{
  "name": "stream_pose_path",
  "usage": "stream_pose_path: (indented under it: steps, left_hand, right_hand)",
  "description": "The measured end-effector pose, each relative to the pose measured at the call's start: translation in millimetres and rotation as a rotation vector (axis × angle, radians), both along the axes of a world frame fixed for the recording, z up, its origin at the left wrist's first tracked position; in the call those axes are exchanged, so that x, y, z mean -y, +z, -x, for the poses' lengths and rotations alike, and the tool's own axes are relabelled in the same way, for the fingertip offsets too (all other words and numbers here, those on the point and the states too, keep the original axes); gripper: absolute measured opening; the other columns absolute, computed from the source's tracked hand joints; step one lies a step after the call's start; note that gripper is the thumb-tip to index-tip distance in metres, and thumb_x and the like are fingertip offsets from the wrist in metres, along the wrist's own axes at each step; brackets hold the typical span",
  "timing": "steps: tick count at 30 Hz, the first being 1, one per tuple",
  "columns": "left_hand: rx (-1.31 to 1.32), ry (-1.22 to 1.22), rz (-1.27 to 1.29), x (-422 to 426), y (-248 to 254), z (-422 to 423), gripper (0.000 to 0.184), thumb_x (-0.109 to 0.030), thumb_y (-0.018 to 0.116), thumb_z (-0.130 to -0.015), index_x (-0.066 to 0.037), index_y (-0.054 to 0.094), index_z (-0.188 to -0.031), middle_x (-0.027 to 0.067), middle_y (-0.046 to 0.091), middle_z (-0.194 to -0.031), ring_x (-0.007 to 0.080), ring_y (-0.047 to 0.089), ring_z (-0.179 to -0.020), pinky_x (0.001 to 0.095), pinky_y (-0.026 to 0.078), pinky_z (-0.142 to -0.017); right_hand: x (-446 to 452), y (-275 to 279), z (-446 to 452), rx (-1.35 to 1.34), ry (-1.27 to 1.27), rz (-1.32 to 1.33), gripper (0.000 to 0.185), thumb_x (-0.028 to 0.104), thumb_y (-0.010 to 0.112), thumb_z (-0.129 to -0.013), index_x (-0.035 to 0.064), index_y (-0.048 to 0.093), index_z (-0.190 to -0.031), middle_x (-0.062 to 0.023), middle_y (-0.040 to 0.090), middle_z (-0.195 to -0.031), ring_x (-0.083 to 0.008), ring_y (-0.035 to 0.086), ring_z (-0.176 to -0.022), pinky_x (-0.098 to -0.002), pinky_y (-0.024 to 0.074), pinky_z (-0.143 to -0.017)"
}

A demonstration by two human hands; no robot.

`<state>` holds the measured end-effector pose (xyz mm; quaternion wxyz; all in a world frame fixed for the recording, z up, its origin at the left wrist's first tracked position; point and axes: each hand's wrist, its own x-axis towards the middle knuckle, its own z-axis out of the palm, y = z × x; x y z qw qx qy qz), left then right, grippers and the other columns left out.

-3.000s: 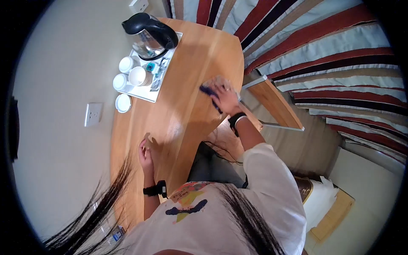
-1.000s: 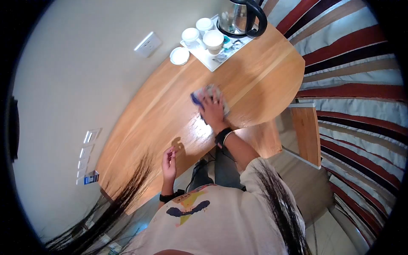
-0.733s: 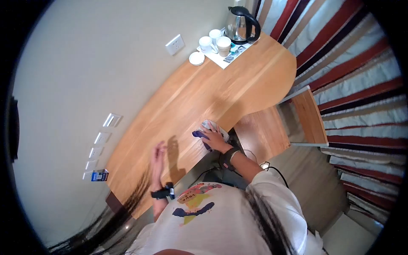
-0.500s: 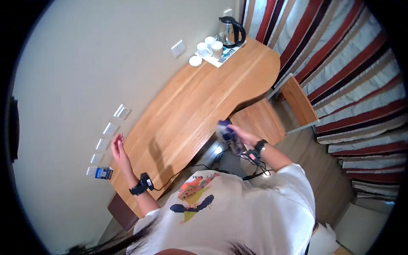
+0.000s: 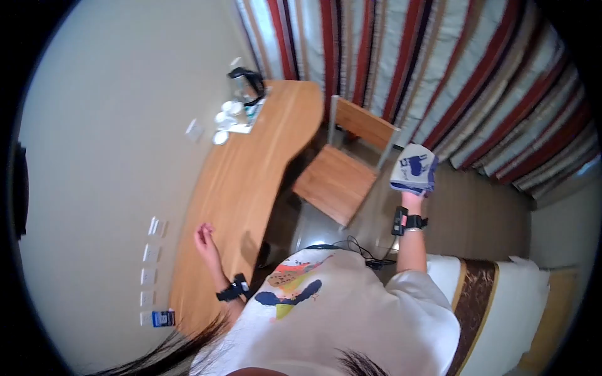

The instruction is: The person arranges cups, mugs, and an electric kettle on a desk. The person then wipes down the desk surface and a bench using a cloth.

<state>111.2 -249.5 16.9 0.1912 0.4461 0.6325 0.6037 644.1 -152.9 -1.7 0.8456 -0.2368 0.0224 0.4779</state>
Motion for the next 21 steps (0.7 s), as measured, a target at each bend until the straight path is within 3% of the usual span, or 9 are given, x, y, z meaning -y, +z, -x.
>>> stream_pose_path:
  steps: [2,4,5,8,10,12,14,18,21]
  left_hand:
    - [-0.091,-0.1,-0.036,-31.6,17.6,-28.7,0.02,-0.011,0.042,-0.09,0.002,0.049,-0.104,0.0104,0.056,-0.095,0.0149,0.054,-0.087,0.0276,0.042,-0.081]
    - [-0.031,-0.186,-0.059,-56.9,44.7,-74.3,0.02,-0.011,0.042,-0.09,0.002,0.049,-0.105,0.0111,0.057,-0.097,0.0154,0.055,-0.09,0.0274,0.042,-0.081]
    - [-0.022,-0.198,-0.053,-66.8,52.6,-98.5,0.02,-0.011,0.042,-0.09,0.002,0.049,-0.105,0.0111,0.057,-0.097,0.0154,0.055,-0.09,0.0274,0.042,-0.081]
    - [-0.092,-0.295,-0.052,-90.7,59.6,-167.7,0.022,-0.011,0.042,-0.09,0.002,0.048,-0.107,0.0115,0.057,-0.099,0.016,0.055,-0.091,0.0274,0.042,-0.082]
    - [0.051,-0.376,-0.147,-99.2,45.4,-217.6,0.021,-0.011,0.043,-0.09,0.001,0.048,-0.107,0.0112,0.057,-0.099,0.0156,0.055,-0.09,0.027,0.042,-0.082]
    - [0.274,-0.366,-0.127,-102.6,22.1,-266.2,0.021,-0.011,0.044,-0.09,0.001,0.048,-0.106,0.0109,0.057,-0.099,0.0146,0.055,-0.088,0.0262,0.042,-0.082]
    - [0.293,-0.357,-0.017,-105.5,-2.0,-305.0,0.019,-0.011,0.045,-0.089,0.0,0.05,-0.104,0.0092,0.057,-0.097,0.0127,0.055,-0.086,0.0248,0.044,-0.078]
    - [0.193,-0.42,0.101,-121.8,-26.6,-353.0,0.019,-0.009,0.046,-0.088,0.0,0.051,-0.104,0.0078,0.058,-0.096,0.012,0.055,-0.085,0.0237,0.043,-0.077]
    - [0.065,-0.342,0.154,-133.7,-11.5,-368.3,0.019,-0.007,0.045,-0.087,0.0,0.051,-0.104,0.008,0.058,-0.098,0.0119,0.055,-0.085,0.0237,0.043,-0.077]
  right_hand:
    - [-7.6,-19.6,-60.4,0.057,0.04,-0.153,0.041,0.036,0.032,-0.09,0.0101,0.045,-0.119,-0.0076,0.049,-0.12,-0.0244,0.044,-0.11,-0.0409,0.0331,-0.096]
    - [-5.1,-12.4,-98.2,0.454,-0.067,-0.088,0.039,0.033,0.031,-0.09,0.0094,0.046,-0.117,-0.0067,0.049,-0.119,-0.023,0.044,-0.11,-0.0401,0.0329,-0.096]
    - [-5.2,-29.1,-151.2,0.308,0.006,-0.136,0.04,0.036,0.029,-0.091,0.0123,0.045,-0.119,-0.0063,0.048,-0.12,-0.0236,0.043,-0.111,-0.0389,0.0321,-0.096]
    - [37.8,64.0,-160.3,0.169,-0.183,-0.009,0.042,0.032,0.031,-0.09,0.0083,0.042,-0.122,-0.0084,0.046,-0.123,-0.0262,0.041,-0.114,-0.0428,0.027,-0.1]
    - [62.9,34.7,-240.5,0.175,-0.237,-0.094,0.046,0.038,0.03,-0.089,0.0109,0.04,-0.126,-0.0076,0.04,-0.129,-0.0276,0.034,-0.12,-0.0447,0.0212,-0.102]
    - [108.7,15.7,-297.9,0.047,0.231,-0.787,0.049,0.038,0.029,-0.089,0.0097,0.038,-0.127,-0.0079,0.037,-0.132,-0.0273,0.031,-0.122,-0.0449,0.0198,-0.103]
    - [131.3,61.2,-291.0,0.082,-0.454,-0.038,0.048,0.036,0.029,-0.089,0.0084,0.038,-0.128,-0.0081,0.037,-0.132,-0.0271,0.031,-0.123,-0.0446,0.0197,-0.103]
    - [165.8,25.5,-342.0,-0.026,-0.641,0.068,0.045,0.032,0.033,-0.087,0.0046,0.046,-0.121,-0.0089,0.044,-0.127,-0.0275,0.037,-0.119,-0.0448,0.022,-0.103]
    - [163.3,-15.0,-380.6,-0.066,-0.622,0.097,0.047,0.032,0.028,-0.087,0.0052,0.041,-0.124,-0.01,0.038,-0.131,-0.0288,0.031,-0.123,-0.0451,0.0198,-0.103]
